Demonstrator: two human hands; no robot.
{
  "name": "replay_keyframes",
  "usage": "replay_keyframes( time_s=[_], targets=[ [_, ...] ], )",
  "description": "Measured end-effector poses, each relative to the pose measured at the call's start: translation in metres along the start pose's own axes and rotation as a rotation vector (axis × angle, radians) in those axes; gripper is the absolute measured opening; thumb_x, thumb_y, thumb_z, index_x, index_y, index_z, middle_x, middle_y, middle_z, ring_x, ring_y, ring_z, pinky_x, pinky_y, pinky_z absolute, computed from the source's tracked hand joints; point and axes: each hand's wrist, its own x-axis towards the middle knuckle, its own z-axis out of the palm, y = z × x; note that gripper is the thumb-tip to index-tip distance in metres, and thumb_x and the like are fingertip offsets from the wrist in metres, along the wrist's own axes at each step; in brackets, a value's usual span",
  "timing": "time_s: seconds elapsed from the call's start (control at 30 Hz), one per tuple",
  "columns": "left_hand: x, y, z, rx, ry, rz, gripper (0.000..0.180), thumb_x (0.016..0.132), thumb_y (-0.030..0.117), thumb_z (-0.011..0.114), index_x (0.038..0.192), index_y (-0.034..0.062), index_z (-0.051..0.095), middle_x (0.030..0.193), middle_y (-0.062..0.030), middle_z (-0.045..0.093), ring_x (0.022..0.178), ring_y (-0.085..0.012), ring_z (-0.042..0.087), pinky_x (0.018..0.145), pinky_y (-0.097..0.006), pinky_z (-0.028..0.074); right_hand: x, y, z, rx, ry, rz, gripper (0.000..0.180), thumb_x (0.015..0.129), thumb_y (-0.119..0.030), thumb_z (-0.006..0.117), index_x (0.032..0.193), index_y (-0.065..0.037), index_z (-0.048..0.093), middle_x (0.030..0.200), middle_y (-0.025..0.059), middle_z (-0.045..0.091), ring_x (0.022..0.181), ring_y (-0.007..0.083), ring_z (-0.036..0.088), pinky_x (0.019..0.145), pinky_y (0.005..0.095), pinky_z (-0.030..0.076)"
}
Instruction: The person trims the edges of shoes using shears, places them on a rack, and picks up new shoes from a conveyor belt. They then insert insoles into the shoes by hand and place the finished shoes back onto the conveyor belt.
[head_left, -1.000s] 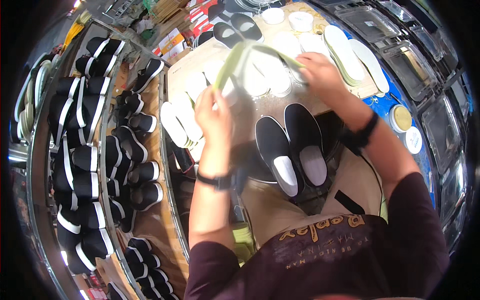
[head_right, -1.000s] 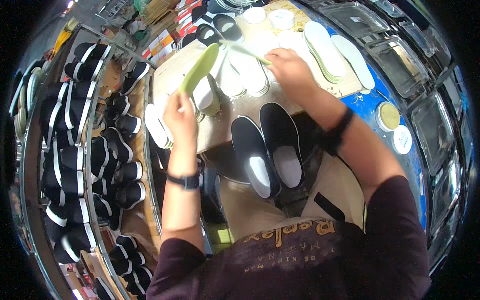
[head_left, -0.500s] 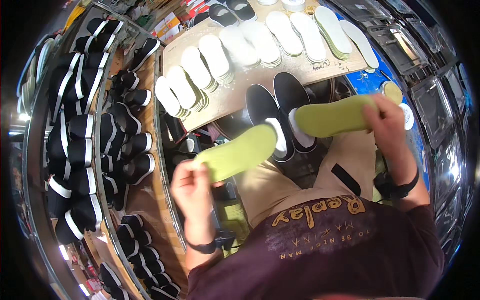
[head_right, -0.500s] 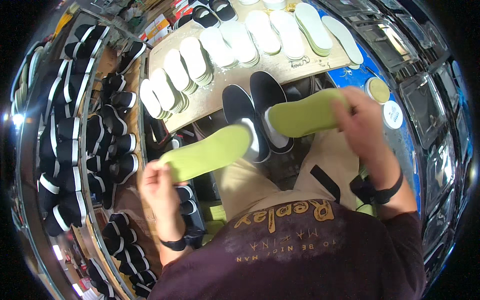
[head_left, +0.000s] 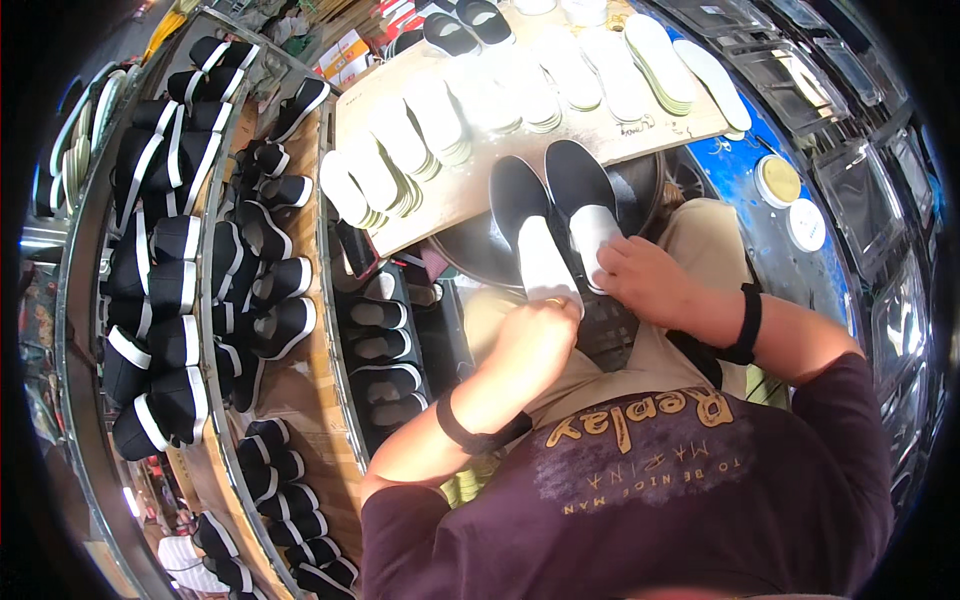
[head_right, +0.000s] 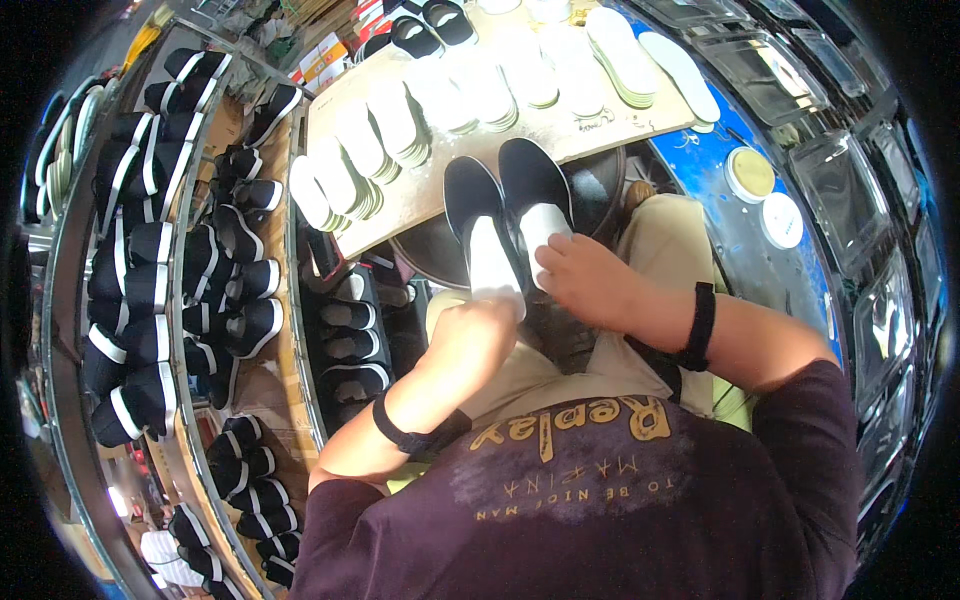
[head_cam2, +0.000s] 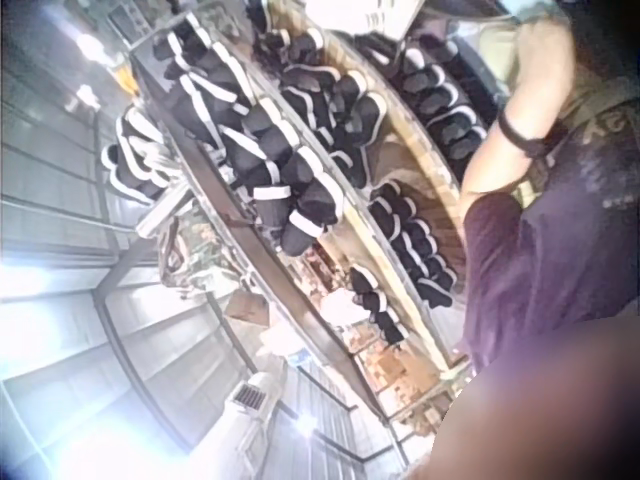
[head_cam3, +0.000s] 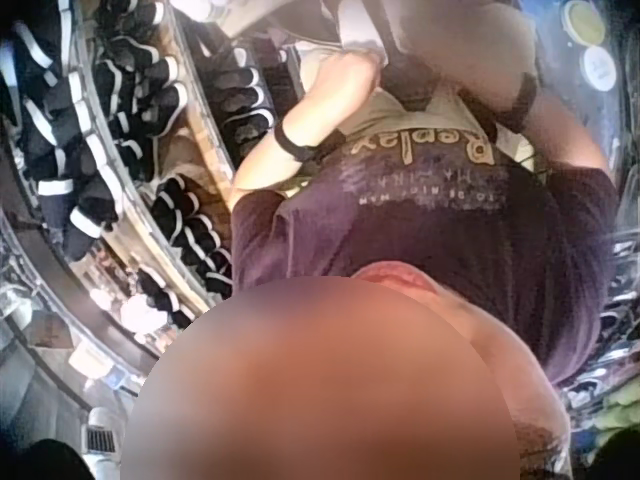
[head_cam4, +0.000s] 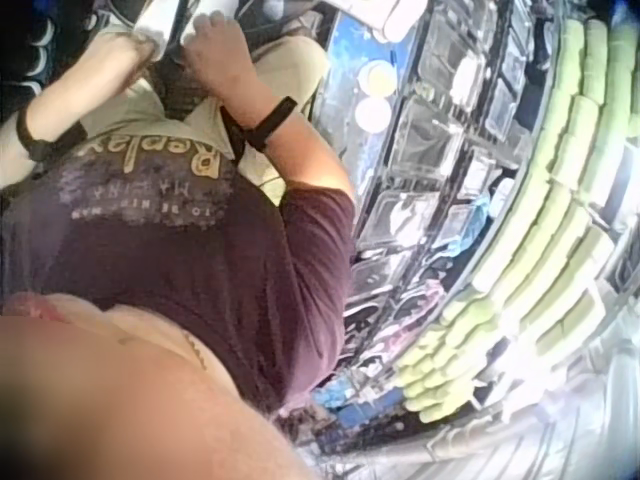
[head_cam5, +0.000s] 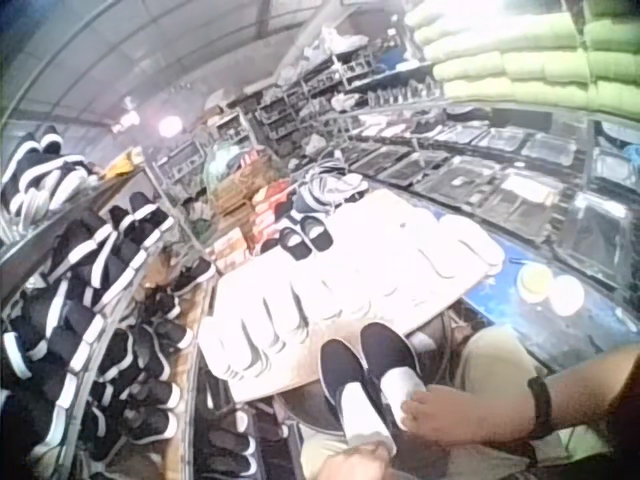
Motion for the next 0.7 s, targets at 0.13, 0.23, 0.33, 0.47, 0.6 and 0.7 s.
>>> replay_keyframes(
  time_s=[0.13,0.23,0.33,0.47,0.6,0.7],
  targets=[
    [0.016,-0.002,-0.005,0.089,-0.023,-0.034,0.007,0.074,0.005,0.059,0.079,0.0021,0.056,0.069,-0.0155,0.06,0.061,-0.0345,0.064,0.054,-0.042,0.052,0.007,0.019,0.014,0.001,0.083,0.022,0.011,0.074,-0.011,0.057,0.084,-0.007,0.06,0.089,0.0085,0.05,0.089,0.0254,0.052,0.072,0.035,0.042],
    [0.024,-0.026,0.005,0.105,-0.023,-0.096,0.004,0.073,0.006,0.06,0.074,0.0015,0.059,0.073,-0.0192,0.063,0.064,-0.037,0.065,0.058,-0.044,0.054,0.014,0.029,0.033,0.038,-0.01,0.063,0.006,0.074,-0.012,0.059,0.076,-0.008,0.063,0.084,0.0092,0.053,0.084,0.0268,0.055,0.07,0.0374,0.042],
    [0.037,-0.049,0.025,0.087,0.025,-0.133,0.004,0.073,0.005,0.059,0.075,0.001,0.06,0.072,-0.0194,0.063,0.065,-0.0378,0.065,0.06,-0.045,0.053,0.023,0.04,0.058,-0.105,-0.298,0.108,0.01,0.071,-0.016,0.062,0.077,-0.01,0.068,0.074,0.0081,0.065,0.075,0.0296,0.066,0.07,0.0474,0.047],
    [0.043,-0.062,0.033,0.107,0.036,-0.184,0.003,0.072,0.005,0.06,0.074,0.0023,0.06,0.073,-0.0177,0.064,0.066,-0.0381,0.064,0.061,-0.046,0.053,0.029,0.047,0.061,-0.152,-0.683,0.177,0.012,0.076,-0.018,0.061,0.079,-0.01,0.07,0.079,0.009,0.069,0.08,0.0312,0.067,0.073,0.0516,0.048],
    [0.041,-0.071,0.039,0.015,0.232,-0.042,0.011,0.067,0.002,0.065,0.078,0.0035,0.064,0.075,-0.0156,0.061,0.073,-0.0356,0.064,0.064,-0.045,0.053,0.022,0.046,0.061,-0.029,-0.57,0.237,0.012,0.077,-0.021,0.06,0.074,-0.015,0.07,0.076,0.0085,0.067,0.079,0.0302,0.065,0.072,0.0493,0.046],
    [0.046,-0.061,0.024,-0.007,0.27,0.085,0.012,0.065,0.0,0.067,0.077,0.0036,0.065,0.077,-0.0146,0.058,0.077,-0.0343,0.063,0.067,-0.044,0.052,0.017,0.052,0.06,0.021,-0.522,0.301,0.015,0.08,-0.021,0.057,0.075,-0.015,0.07,0.076,0.0091,0.067,0.078,0.0307,0.064,0.075,0.0498,0.047]
  ],
)
